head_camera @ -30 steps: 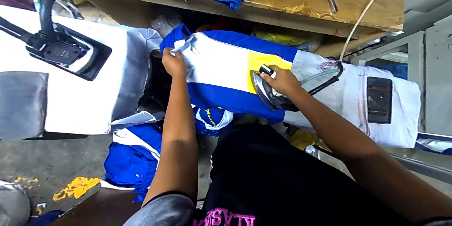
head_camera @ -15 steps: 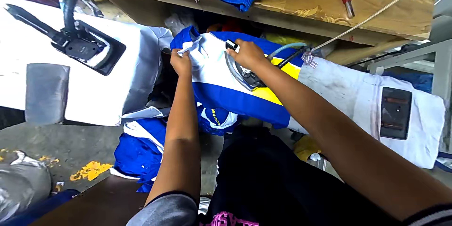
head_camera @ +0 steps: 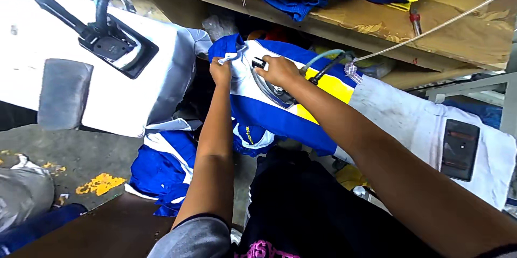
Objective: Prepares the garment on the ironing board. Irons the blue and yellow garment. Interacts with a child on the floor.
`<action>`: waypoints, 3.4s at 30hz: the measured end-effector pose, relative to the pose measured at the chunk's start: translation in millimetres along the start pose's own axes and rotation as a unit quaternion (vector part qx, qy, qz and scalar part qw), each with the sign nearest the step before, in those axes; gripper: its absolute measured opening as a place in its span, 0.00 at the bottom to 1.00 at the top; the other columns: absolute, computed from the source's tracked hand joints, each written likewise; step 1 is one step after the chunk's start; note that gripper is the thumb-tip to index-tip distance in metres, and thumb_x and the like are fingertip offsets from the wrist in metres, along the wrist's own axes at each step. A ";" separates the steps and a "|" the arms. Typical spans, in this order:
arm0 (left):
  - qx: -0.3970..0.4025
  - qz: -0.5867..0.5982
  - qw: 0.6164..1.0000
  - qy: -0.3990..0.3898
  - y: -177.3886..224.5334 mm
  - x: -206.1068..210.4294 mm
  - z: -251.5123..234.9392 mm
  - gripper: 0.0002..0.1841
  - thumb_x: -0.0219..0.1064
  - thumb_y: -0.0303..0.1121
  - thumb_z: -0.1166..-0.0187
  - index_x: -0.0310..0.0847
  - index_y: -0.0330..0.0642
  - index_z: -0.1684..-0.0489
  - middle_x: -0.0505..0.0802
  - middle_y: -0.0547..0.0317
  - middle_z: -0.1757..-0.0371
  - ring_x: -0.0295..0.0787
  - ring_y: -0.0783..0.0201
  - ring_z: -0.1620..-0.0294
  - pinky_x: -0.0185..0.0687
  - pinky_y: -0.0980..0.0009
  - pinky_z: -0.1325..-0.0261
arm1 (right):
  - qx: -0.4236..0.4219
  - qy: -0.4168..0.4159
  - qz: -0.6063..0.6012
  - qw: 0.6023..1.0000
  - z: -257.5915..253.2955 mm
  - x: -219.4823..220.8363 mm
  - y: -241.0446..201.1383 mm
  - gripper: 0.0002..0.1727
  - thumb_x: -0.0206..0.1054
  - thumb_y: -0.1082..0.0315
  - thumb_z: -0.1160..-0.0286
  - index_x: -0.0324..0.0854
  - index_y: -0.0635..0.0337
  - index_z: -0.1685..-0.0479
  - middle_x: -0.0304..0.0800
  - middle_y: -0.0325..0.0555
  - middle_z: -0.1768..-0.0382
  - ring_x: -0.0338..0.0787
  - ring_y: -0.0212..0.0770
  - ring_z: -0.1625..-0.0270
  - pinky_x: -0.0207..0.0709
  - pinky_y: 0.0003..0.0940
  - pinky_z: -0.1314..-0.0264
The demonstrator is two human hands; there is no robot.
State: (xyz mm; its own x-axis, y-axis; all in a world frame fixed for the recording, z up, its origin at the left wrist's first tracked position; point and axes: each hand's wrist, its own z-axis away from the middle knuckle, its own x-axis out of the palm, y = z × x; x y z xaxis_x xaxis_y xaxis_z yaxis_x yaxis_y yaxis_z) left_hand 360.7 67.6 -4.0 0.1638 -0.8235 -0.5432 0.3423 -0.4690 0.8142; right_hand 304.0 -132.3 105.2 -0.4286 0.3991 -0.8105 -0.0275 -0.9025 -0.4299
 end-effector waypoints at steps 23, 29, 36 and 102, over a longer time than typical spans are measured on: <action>-0.074 0.112 0.988 -0.080 -6.6 -12.6 -9.6 0.14 0.68 0.30 0.21 0.81 0.30 0.43 0.88 0.40 0.44 0.84 0.53 0.43 0.78 0.52 0.37 | 0.066 0.033 -0.035 0.997 -37.8 -15.4 -10.9 0.33 0.57 0.40 0.12 0.77 0.54 0.20 0.89 0.64 0.36 0.87 0.66 0.32 0.76 0.69 0.33; -0.070 0.097 0.991 -0.066 -6.7 -10.8 -7.3 0.14 0.68 0.31 0.21 0.82 0.30 0.44 0.89 0.40 0.44 0.84 0.52 0.41 0.77 0.50 0.35 | 0.070 0.036 -0.075 0.994 -66.3 -19.5 -35.0 0.32 0.56 0.42 0.11 0.75 0.54 0.19 0.88 0.59 0.32 0.86 0.60 0.28 0.76 0.66 0.29; -0.072 0.091 0.990 -0.081 -8.3 -15.6 -7.6 0.15 0.67 0.32 0.19 0.82 0.31 0.42 0.89 0.40 0.43 0.84 0.52 0.40 0.77 0.50 0.34 | 0.059 -0.008 -0.010 0.998 -5.4 -8.7 -4.1 0.33 0.54 0.40 0.10 0.74 0.54 0.19 0.90 0.65 0.39 0.89 0.67 0.34 0.78 0.69 0.36; -0.075 0.126 0.985 -0.092 -7.9 -17.9 -4.0 0.15 0.66 0.31 0.19 0.78 0.33 0.39 0.87 0.49 0.48 0.83 0.65 0.54 0.81 0.64 0.47 | 0.164 -0.016 -0.063 0.984 117.8 13.5 72.0 0.32 0.53 0.41 0.09 0.72 0.53 0.19 0.92 0.67 0.48 0.91 0.70 0.43 0.80 0.71 0.42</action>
State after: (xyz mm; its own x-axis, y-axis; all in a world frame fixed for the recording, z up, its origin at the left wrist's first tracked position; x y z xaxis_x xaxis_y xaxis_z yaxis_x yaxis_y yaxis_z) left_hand 358.7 87.3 -1.5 0.0952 -0.9584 -0.2692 0.4475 -0.2004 0.8716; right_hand 189.9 -211.0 110.2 -0.4311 0.5103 -0.7441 -0.3703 -0.8521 -0.3699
